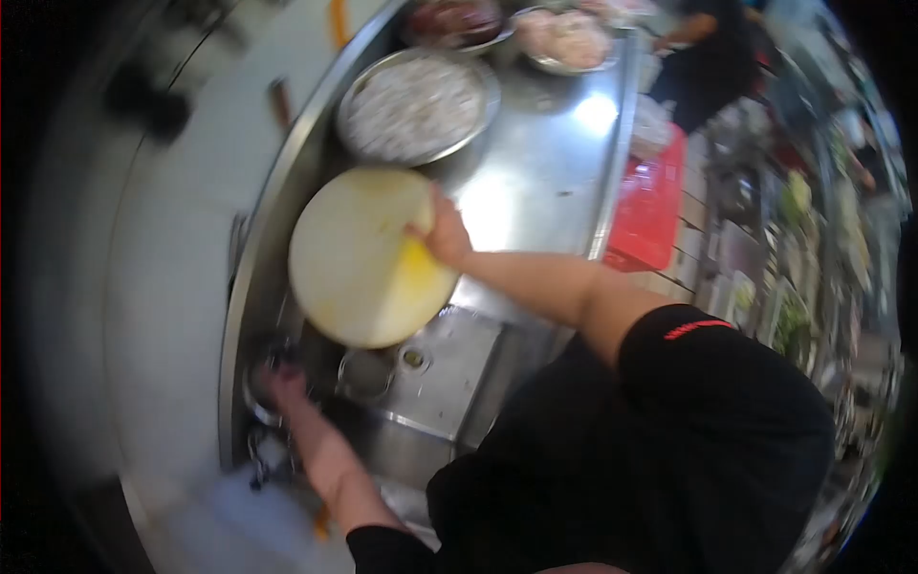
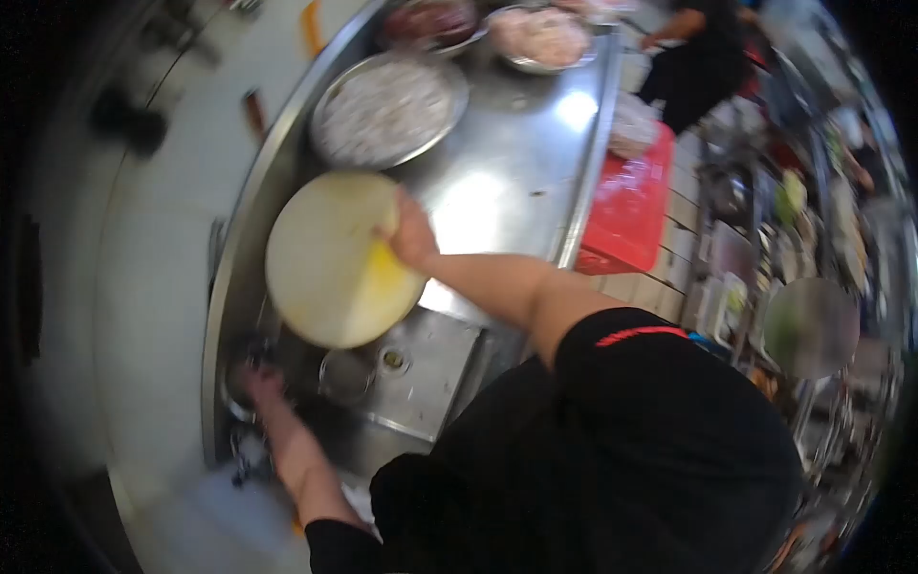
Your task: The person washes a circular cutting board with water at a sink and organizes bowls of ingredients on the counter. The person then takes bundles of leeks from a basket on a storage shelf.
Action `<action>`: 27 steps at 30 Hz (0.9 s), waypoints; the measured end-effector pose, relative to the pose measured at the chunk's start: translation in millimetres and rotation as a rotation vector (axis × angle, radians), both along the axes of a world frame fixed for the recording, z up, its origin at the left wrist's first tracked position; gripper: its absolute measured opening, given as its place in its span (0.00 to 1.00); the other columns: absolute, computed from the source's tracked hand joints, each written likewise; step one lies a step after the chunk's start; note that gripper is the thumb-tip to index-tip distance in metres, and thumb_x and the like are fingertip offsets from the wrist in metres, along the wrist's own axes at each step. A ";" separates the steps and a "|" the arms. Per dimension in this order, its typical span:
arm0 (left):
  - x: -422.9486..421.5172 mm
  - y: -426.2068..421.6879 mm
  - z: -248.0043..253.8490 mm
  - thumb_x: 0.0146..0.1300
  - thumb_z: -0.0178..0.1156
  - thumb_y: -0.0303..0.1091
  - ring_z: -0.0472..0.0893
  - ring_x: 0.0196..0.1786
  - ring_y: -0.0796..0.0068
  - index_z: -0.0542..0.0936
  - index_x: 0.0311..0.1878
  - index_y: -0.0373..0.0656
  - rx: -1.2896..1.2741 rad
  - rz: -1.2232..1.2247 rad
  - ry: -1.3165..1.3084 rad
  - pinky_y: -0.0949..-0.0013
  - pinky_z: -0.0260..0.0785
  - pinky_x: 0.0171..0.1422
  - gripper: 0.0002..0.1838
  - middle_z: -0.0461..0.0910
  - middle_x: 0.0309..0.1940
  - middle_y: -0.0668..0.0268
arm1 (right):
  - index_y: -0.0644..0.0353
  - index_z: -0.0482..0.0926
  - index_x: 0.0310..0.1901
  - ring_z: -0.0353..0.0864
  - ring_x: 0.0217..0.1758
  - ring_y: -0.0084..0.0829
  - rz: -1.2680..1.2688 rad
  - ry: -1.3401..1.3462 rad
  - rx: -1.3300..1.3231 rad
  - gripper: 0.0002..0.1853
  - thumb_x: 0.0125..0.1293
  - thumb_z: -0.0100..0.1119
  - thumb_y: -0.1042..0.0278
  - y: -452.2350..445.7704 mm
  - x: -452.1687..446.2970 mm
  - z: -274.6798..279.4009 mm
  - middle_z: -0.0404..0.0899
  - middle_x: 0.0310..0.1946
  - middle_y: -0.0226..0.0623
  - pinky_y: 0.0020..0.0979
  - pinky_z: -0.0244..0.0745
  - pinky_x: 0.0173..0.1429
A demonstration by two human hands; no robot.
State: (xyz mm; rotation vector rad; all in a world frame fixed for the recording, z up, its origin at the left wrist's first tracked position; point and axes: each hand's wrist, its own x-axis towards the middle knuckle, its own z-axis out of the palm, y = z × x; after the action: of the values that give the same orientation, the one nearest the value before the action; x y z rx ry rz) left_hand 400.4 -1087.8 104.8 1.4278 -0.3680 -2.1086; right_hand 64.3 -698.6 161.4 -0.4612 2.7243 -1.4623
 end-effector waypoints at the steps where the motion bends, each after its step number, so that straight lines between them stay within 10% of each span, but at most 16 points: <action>1: 6.8 -12.9 -29.6 0.67 0.58 0.55 0.74 0.24 0.75 0.76 0.38 0.50 0.033 0.102 -0.125 0.68 0.70 0.27 0.17 0.74 0.22 0.69 | 0.65 0.52 0.74 0.59 0.73 0.52 0.042 -0.054 0.017 0.50 0.57 0.70 0.53 -2.1 -1.7 4.1 0.60 0.71 0.54 0.42 0.56 0.77; 5: 11.8 68.1 47.3 0.72 0.53 0.53 0.76 0.29 0.72 0.79 0.43 0.46 -0.044 0.030 0.239 0.65 0.73 0.37 0.19 0.76 0.25 0.67 | 0.59 0.54 0.72 0.72 0.58 0.55 0.043 -0.010 0.143 0.48 0.57 0.70 0.49 -17.9 -1.6 10.4 0.70 0.57 0.54 0.47 0.71 0.62; 9: 6.0 126.5 173.1 0.72 0.52 0.53 0.76 0.33 0.71 0.76 0.56 0.45 -0.334 0.218 0.200 0.66 0.73 0.43 0.23 0.78 0.30 0.66 | 0.58 0.51 0.74 0.72 0.60 0.53 0.127 -0.094 0.238 0.49 0.59 0.67 0.46 -22.3 -1.6 29.5 0.69 0.58 0.53 0.46 0.71 0.63; 11: -17.6 161.2 245.7 0.72 0.56 0.49 0.76 0.34 0.70 0.66 0.68 0.46 -0.662 -0.074 0.016 0.65 0.73 0.47 0.28 0.76 0.34 0.65 | 0.57 0.50 0.75 0.72 0.61 0.53 0.157 -0.085 0.257 0.49 0.60 0.66 0.45 -21.5 -1.7 29.3 0.69 0.59 0.52 0.46 0.71 0.63; 14: -17.2 134.2 227.4 0.72 0.56 0.39 0.77 0.37 0.66 0.56 0.73 0.47 -0.824 -0.404 -0.138 0.59 0.73 0.50 0.31 0.74 0.38 0.61 | 0.55 0.49 0.76 0.72 0.62 0.52 0.204 -0.078 0.246 0.50 0.61 0.65 0.42 -24.5 -2.4 28.1 0.68 0.61 0.52 0.46 0.72 0.63; 16: -44.3 109.9 184.4 0.72 0.54 0.30 0.75 0.35 0.68 0.59 0.71 0.49 -0.739 -0.123 0.189 0.57 0.73 0.52 0.26 0.73 0.36 0.62 | 0.53 0.50 0.76 0.72 0.62 0.53 0.235 -0.113 0.265 0.49 0.61 0.64 0.41 -28.0 -3.5 30.1 0.67 0.63 0.52 0.46 0.73 0.63; 21: -147.5 142.1 201.7 0.75 0.49 0.36 0.77 0.52 0.54 0.49 0.74 0.49 -0.725 0.425 0.139 0.46 0.66 0.65 0.30 0.74 0.43 0.57 | 0.52 0.49 0.76 0.73 0.63 0.54 0.313 -0.116 0.330 0.50 0.60 0.63 0.39 -33.7 -10.3 41.1 0.66 0.65 0.53 0.47 0.74 0.62; 24: -142.3 154.4 182.6 0.74 0.52 0.41 0.71 0.64 0.51 0.45 0.75 0.49 -0.672 0.437 0.234 0.47 0.60 0.71 0.34 0.70 0.59 0.50 | 0.51 0.49 0.76 0.69 0.66 0.55 0.343 -0.073 0.339 0.48 0.62 0.60 0.38 -35.0 -15.7 35.9 0.61 0.69 0.53 0.48 0.71 0.66; 27: -118.9 181.4 134.8 0.73 0.54 0.47 0.65 0.71 0.55 0.39 0.77 0.46 -0.808 0.155 -0.227 0.54 0.56 0.74 0.42 0.58 0.71 0.48 | 0.53 0.49 0.76 0.60 0.74 0.52 0.391 0.150 0.435 0.44 0.66 0.53 0.39 -38.7 -27.2 28.0 0.52 0.74 0.52 0.52 0.59 0.73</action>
State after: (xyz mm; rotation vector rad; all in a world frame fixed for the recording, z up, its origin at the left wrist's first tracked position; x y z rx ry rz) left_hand 281.5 -906.4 239.6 1.1373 -1.0220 -1.4040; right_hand 37.1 -737.4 189.4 -1.0310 2.7302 -0.7479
